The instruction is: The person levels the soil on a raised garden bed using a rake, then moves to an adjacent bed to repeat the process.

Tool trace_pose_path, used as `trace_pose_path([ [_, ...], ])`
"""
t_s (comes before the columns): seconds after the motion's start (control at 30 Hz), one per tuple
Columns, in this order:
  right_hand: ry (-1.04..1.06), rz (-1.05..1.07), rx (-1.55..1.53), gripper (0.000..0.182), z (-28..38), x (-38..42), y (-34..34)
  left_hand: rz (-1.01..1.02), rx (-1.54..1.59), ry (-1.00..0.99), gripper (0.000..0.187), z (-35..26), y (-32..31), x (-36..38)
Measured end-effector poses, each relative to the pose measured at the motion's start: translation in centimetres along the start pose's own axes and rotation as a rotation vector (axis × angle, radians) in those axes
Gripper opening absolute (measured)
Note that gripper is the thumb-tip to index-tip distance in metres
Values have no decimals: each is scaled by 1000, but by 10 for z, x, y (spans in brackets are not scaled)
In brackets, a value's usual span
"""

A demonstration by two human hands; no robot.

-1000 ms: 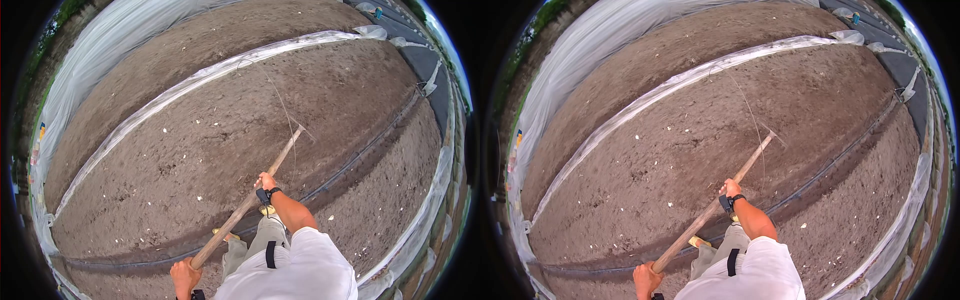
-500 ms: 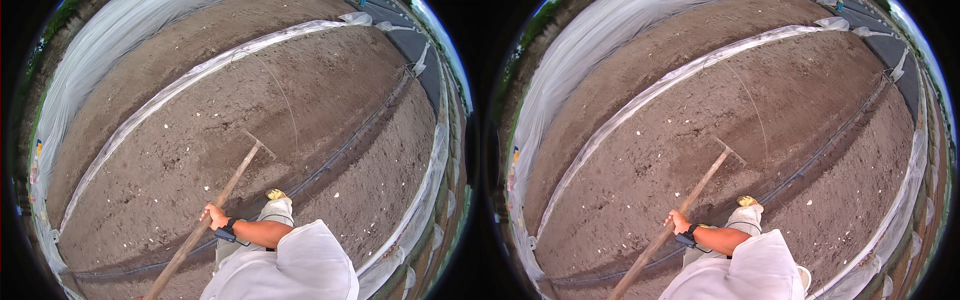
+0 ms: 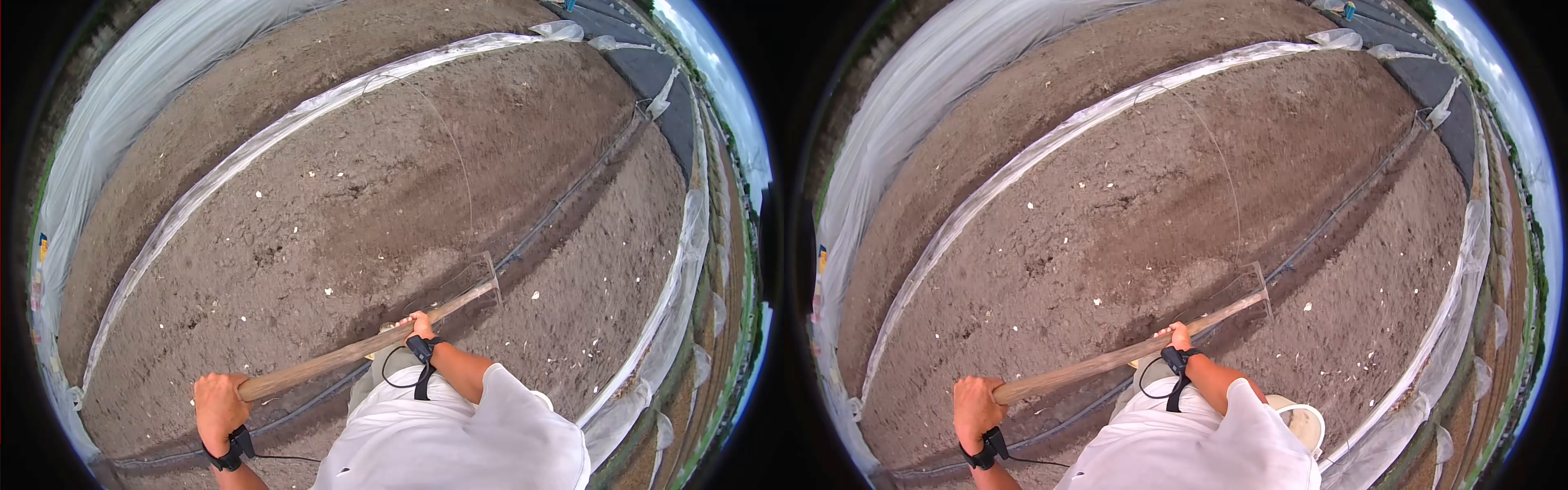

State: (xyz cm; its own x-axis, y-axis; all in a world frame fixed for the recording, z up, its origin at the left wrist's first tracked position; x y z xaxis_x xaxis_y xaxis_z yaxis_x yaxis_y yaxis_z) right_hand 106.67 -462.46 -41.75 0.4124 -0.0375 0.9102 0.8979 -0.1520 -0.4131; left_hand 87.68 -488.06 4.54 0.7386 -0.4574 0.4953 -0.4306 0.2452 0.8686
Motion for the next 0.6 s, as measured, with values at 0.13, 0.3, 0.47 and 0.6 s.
trace_pose_path([
  [0.13,-60,68,50,17,-45,-13,-20,-18,-95,96,22,8,14,36],
  [0.3,-333,205,177,15,-175,20,-117,-37,3,361,25,18,79,139],
  [0.47,-277,327,234,16,-165,43,-149,-24,106,355,29,7,84,159],
  [0.6,-76,122,292,17,-78,1,-97,48,192,285,30,33,-17,108],
])
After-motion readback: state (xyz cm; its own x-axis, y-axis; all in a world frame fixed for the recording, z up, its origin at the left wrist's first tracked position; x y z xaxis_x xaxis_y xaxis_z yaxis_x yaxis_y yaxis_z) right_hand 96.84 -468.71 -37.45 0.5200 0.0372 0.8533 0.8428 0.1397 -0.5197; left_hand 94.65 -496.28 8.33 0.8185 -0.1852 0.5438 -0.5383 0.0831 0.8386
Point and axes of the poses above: each hand's wrist, its own x-axis away from the middle knuckle, its own y-axis out of the back of the hand, z = x × y, the point moved 9 cm from there along -x, towards the middle knuckle, and after that the axes turned 8 degrees about z, right-handed, at the moved point
